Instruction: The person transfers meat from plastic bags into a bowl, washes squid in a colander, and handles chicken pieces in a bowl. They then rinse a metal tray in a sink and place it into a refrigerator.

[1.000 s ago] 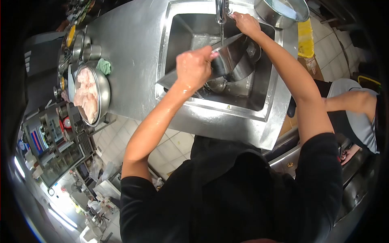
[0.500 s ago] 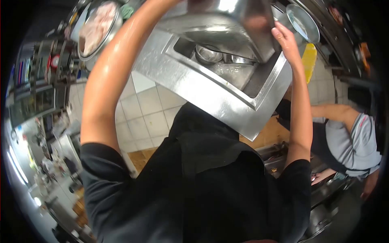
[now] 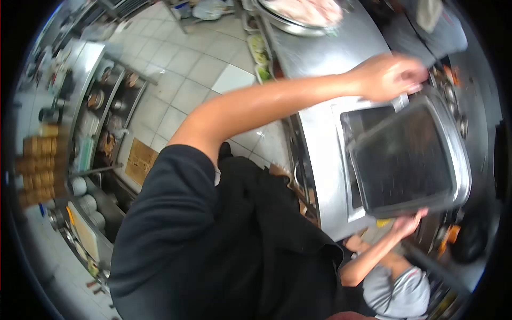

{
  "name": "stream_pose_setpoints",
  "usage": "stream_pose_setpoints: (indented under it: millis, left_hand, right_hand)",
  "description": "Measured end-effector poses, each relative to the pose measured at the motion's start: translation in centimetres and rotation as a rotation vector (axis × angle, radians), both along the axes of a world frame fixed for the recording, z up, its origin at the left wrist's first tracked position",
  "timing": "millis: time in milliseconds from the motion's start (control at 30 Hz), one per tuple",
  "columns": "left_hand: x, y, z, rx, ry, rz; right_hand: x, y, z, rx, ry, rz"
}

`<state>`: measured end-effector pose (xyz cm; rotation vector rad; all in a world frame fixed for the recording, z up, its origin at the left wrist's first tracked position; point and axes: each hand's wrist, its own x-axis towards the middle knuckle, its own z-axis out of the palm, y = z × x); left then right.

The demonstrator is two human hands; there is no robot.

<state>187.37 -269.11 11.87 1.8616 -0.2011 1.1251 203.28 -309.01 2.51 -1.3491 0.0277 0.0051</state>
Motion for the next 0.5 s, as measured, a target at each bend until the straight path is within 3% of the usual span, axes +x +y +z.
stream_pose_setpoints:
  millis: [33,67,100,133,167,200,233,267,333,367,433,500]
  left_hand:
    - [-4.6,2.5,-3.6,-0.023,0.241,-0.048]
    - [-8.5,5.0,-9.8,-0.014,0.362,0.034]
    - [-14.0,7.7,-14.5,-0.051,0.64,-0.084]
    - [-19.6,9.5,-18.0,-0.405,0.794,-0.271]
    - [-25.9,10.8,-21.3,-0.371,0.922,-0.124]
    - [-32.1,11.0,-26.7,-0.498,0.842,0.016]
    - [-38.3,11.9,-30.6,-0.348,1.001,0.143]
    - [-44.1,11.9,-32.4,-0.464,1.067,0.213]
    - [-54.5,11.7,-38.3,-0.328,1.021,0.494]
    - [-58.5,11.2,-37.9,-0.309,1.017,0.655]
    - [-63.5,12.6,-37.5,-1.098,1.022,0.644]
    - [-64.5,16.0,-34.6,-1.28,0.905,0.687]
  right_hand:
    - [-0.6,0.0,-0.4,0.044,-0.055,0.05]
    - [-2.8,1.9,0.2,-0.038,-0.095,-0.059]
    - [-4.7,3.1,0.8,-0.02,-0.023,-0.061]
    - [-5.4,3.0,0.1,-0.006,0.002,-0.053]
    - [-3.5,0.7,-2.8,-0.112,-0.126,-0.072]
    - [-4.0,0.0,-3.0,-0.128,-0.088,0.015]
    - [-5.4,0.9,-2.0,-0.061,-0.043,0.187]
    - [-9.4,5.9,0.7,-0.273,-0.116,-0.11]
    - [-11.8,8.1,2.9,-0.384,-0.3,-0.087]
    - [-14.3,11.6,4.9,-0.382,-0.331,-0.257]
    - [-18.5,17.5,8.8,-0.463,-0.515,-0.358]
    - [-22.6,24.7,12.5,-0.532,-0.706,-0.399]
